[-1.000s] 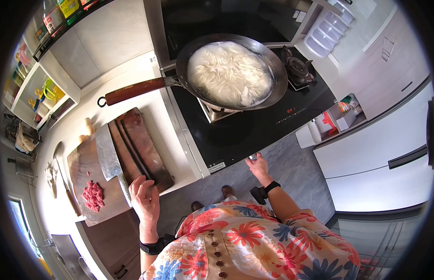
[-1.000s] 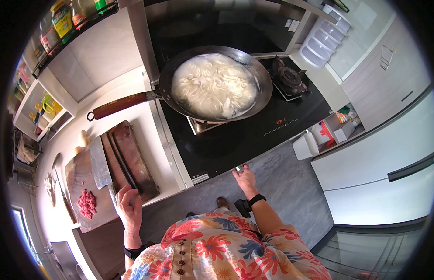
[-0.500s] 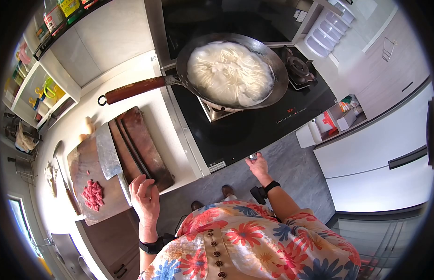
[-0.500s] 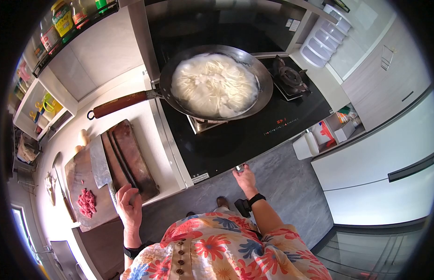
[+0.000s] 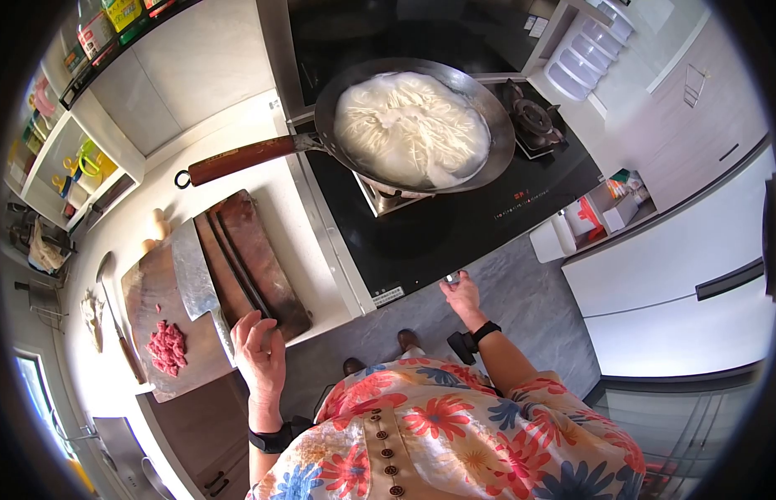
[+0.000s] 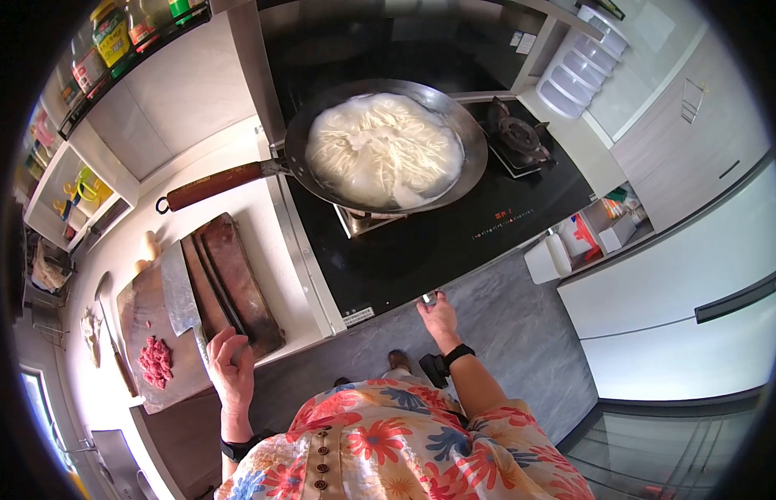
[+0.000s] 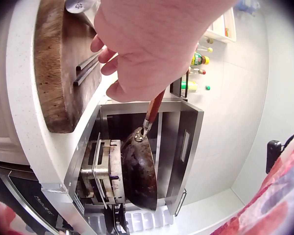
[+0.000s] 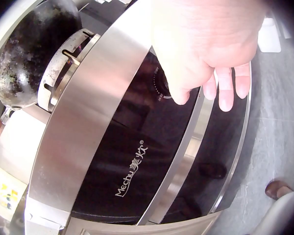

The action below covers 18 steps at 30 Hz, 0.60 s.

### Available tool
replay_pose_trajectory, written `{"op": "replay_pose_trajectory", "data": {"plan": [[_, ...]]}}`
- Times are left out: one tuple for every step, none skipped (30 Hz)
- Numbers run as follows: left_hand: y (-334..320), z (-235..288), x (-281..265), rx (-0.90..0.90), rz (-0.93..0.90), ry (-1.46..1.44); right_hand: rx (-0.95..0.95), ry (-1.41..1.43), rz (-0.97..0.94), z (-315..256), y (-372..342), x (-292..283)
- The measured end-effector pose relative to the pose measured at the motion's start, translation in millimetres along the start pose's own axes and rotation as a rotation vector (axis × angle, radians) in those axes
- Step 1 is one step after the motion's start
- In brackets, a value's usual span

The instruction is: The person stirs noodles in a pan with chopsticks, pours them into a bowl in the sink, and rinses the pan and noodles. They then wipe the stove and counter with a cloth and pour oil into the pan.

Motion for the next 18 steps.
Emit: {"op": "replay_pose_trajectory", "data": {"plan": [[-0.4,-0.4,-0.1,-0.001,0.001,0.003,-0.002,0.005,0.007,-1.1,-0.7,-1.1],[-0.7,-0.6,-0.3,-0.001,-0.001,0.004,-0.004,0.010,0.013,-2.2,-1.6,-2.1],[-1.0,-0.9,-0.4,-0.003,-0.002,0.005,-0.004,0.011,0.013,0.5,-0.5,-0.2],[-1.1,-1.2,-0.5,-0.006,-0.003,0.005,-0.018,0.017,0.028,1.6,0.6,0.2],[-1.3,-1.0,-0.6,-0.006,-0.003,0.005,-0.032,0.024,0.044,2.6,1.8,0.3],[-1.5,-0.9,-0.7,-0.008,-0.002,0.004,-0.032,0.025,0.044,1.5,1.2,-0.2],[-1.7,-1.0,-0.7,-0.011,-0.002,0.003,-0.034,0.030,0.040,0.3,0.6,-0.6],[-1.8,-1.5,-0.7,-0.011,-0.002,0.003,-0.037,0.034,0.037,-0.9,0.0,-0.9],[-1.9,-1.7,-0.4,-0.006,-0.003,0.008,-0.037,0.034,0.037,-0.9,-0.1,-0.9],[-2.1,-1.8,-0.2,-0.001,-0.004,0.013,-0.044,0.032,0.041,-1.7,-0.3,-1.3],[-2.2,-1.8,-0.1,-0.001,-0.004,0.012,-0.051,0.029,0.045,-2.5,-0.3,-1.8],[-2.4,-2.5,0.0,-0.008,-0.004,0.005,-0.052,0.028,0.045,-1.8,0.3,-1.5],[-2.3,-3.1,0.0,-0.014,-0.004,-0.002,-0.047,0.023,0.042,-0.9,1.2,-0.8],[-2.3,-3.0,0.0,-0.014,-0.004,-0.002,-0.042,0.018,0.039,0.2,1.9,-0.1],[-2.4,-2.8,0.0,-0.013,-0.003,0.002,-0.042,0.017,0.039,0.1,1.8,-0.2],[-2.3,-2.6,0.0,-0.012,-0.003,0.006,-0.039,0.018,0.035,0.2,2.0,-0.1],[-2.3,-2.9,0.2,-0.013,-0.002,0.005,-0.037,0.019,0.031,0.3,2.2,0.2],[-2.2,-2.7,0.2,-0.008,-0.001,0.007,-0.037,0.019,0.031,0.6,2.4,0.5]]}}
Point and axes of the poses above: each hand's wrist, its own y-axis towards the middle knuckle, its own x-axis out of the palm, z = x × y, the point moved 10 cm from there along y, towards the middle knuckle, and after that the axes turned 4 degrees about -z, right-handed, at the moved point
